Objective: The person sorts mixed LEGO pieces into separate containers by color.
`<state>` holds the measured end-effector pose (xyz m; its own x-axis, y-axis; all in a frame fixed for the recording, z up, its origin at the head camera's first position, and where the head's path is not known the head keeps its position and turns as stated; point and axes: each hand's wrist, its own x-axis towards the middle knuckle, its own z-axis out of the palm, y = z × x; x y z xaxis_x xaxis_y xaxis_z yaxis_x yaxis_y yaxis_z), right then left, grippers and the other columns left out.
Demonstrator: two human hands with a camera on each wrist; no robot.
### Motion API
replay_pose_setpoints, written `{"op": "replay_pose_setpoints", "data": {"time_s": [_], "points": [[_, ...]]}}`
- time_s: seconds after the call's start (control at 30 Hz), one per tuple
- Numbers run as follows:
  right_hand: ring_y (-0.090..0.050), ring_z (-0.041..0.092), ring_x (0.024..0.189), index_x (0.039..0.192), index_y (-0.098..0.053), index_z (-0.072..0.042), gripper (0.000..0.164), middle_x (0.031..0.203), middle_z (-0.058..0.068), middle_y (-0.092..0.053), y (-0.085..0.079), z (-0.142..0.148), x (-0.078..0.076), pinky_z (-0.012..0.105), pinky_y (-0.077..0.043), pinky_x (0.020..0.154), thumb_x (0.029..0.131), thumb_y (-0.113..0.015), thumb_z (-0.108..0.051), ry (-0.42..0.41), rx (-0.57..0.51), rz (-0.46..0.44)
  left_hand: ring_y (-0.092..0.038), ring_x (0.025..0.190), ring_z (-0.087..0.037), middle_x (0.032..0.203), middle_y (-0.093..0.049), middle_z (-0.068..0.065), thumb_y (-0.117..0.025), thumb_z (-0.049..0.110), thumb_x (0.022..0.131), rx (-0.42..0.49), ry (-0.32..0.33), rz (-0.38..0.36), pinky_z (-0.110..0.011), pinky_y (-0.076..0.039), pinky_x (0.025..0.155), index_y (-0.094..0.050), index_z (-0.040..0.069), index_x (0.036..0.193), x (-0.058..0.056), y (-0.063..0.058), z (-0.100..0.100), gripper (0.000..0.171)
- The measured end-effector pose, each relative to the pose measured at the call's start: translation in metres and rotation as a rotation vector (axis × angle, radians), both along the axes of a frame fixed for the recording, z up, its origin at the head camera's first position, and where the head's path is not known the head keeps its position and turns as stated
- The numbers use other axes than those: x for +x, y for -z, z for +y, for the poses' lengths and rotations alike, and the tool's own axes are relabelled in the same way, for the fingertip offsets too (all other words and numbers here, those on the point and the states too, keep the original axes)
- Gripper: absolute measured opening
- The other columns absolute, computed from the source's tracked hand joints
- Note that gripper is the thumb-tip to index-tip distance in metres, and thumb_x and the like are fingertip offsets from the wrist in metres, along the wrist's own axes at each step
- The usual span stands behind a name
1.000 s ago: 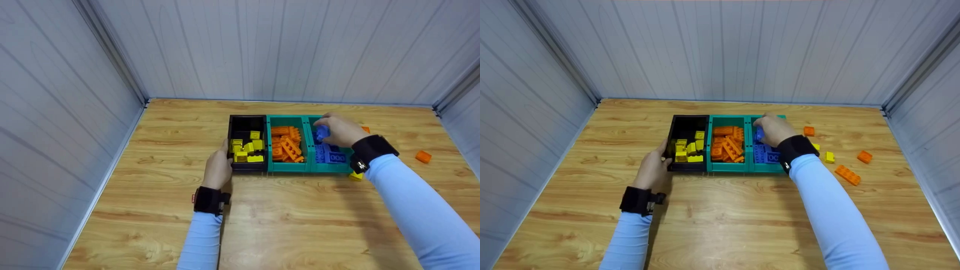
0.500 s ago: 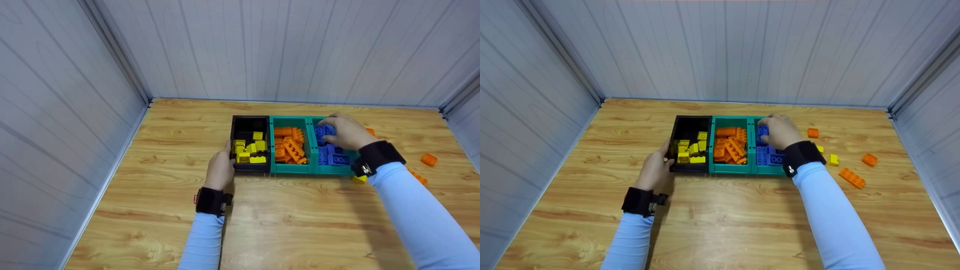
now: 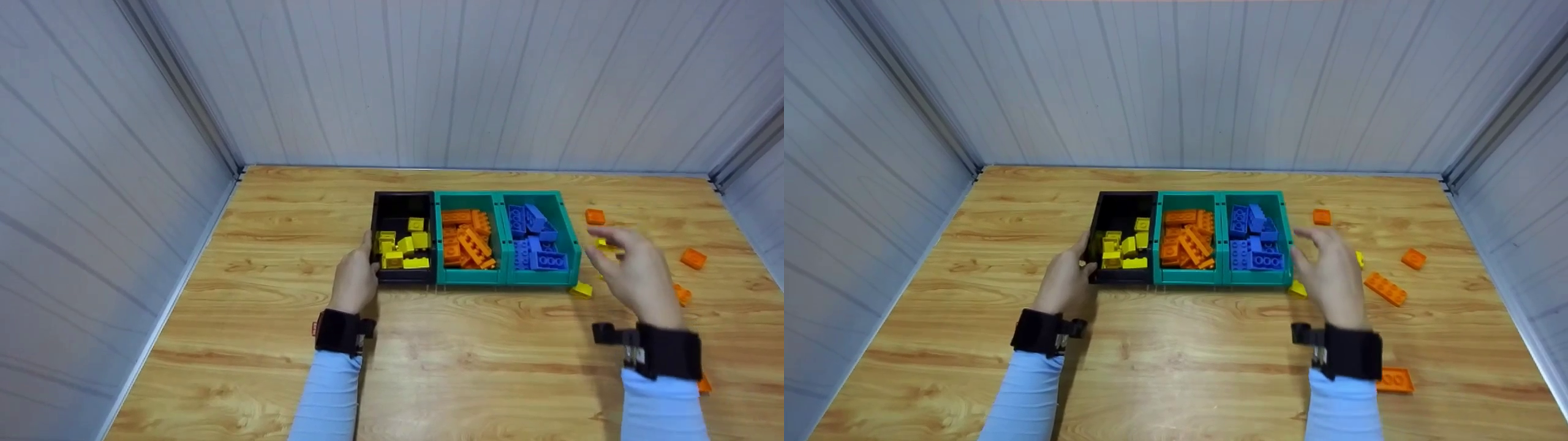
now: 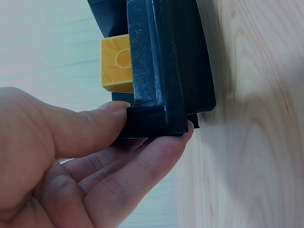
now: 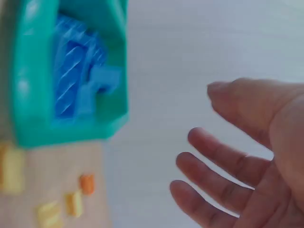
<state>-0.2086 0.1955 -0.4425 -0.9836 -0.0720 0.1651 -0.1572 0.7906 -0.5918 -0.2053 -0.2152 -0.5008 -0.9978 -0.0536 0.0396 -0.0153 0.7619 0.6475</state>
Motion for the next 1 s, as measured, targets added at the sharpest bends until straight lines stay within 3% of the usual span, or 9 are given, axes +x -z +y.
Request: {"op": "replay_pose_setpoints", "data": {"time_s": [0.23, 0.43, 0.57, 0.7, 0.77, 1.0], "points": [[-0.055, 0.047, 0.114, 0.132, -0.06, 0.003, 0.04, 0.126, 0.03, -0.059, 0.042, 0.021, 0.019, 0.06, -0.047, 0.088, 0.1, -0.061, -0.021, 0.056, -0.004, -0.14, -0.06, 0.114, -0.037, 0.135, -0.056, -0.025, -0.06, -0.001, 0.097, -0.01, 0.005, -0.023, -0.042, -0.048, 0.098, -0.028, 0.0, 0.154, 0.002, 0.002, 0.001, 0.066], [-0.055, 0.045, 0.111, 0.139, -0.053, 0.004, 0.051, 0.13, 0.032, -0.055, 0.058, 0.026, 0.013, 0.056, -0.048, 0.086, 0.096, -0.066, -0.021, -0.003, 0.038, -0.348, -0.066, 0.098, -0.036, 0.134, -0.057, -0.026, -0.059, -0.001, 0.097, -0.004, 0.007, -0.023, -0.041, -0.052, 0.091, -0.027, 0.001, 0.155, 0.001, 0.001, 0.001, 0.066], [-0.057, 0.038, 0.103, 0.139, -0.051, 0.008, 0.055, 0.124, 0.031, -0.059, 0.066, 0.023, 0.006, 0.052, -0.049, 0.083, 0.093, -0.069, -0.018, -0.042, 0.074, -0.407, -0.066, 0.094, -0.035, 0.13, -0.059, -0.027, -0.059, -0.001, 0.097, 0.011, 0.001, -0.016, -0.04, -0.053, 0.088, -0.026, -0.001, 0.154, 0.002, 0.0, 0.0, 0.066], [-0.057, 0.034, 0.095, 0.132, -0.058, 0.009, 0.047, 0.111, 0.027, -0.063, 0.072, 0.019, 0.002, 0.051, -0.048, 0.08, 0.092, -0.07, -0.013, -0.04, 0.107, -0.372, -0.066, 0.092, -0.034, 0.13, -0.059, -0.027, -0.059, -0.001, 0.097, 0.021, -0.002, -0.022, -0.04, -0.054, 0.087, -0.026, -0.001, 0.154, 0.004, 0.0, 0.0, 0.066], [-0.057, 0.033, 0.09, 0.126, -0.062, 0.009, 0.042, 0.105, 0.024, -0.065, 0.074, 0.019, 0.002, 0.049, -0.047, 0.076, 0.091, -0.071, -0.011, -0.035, 0.118, -0.337, -0.065, 0.099, -0.035, 0.135, -0.056, -0.026, -0.059, -0.001, 0.097, 0.024, -0.003, -0.022, -0.04, -0.053, 0.09, -0.026, -0.001, 0.154, 0.003, 0.0, 0.0, 0.066], [-0.059, 0.036, 0.09, 0.117, -0.067, 0.008, 0.032, 0.102, 0.025, -0.066, 0.076, 0.021, 0.004, 0.05, -0.047, 0.076, 0.09, -0.071, -0.011, 0.001, 0.108, -0.294, -0.064, 0.104, -0.037, 0.136, -0.055, -0.025, -0.06, -0.002, 0.096, 0.015, -0.004, -0.017, -0.041, -0.05, 0.095, -0.026, 0.0, 0.155, 0.002, -0.001, 0.002, 0.067]]}}
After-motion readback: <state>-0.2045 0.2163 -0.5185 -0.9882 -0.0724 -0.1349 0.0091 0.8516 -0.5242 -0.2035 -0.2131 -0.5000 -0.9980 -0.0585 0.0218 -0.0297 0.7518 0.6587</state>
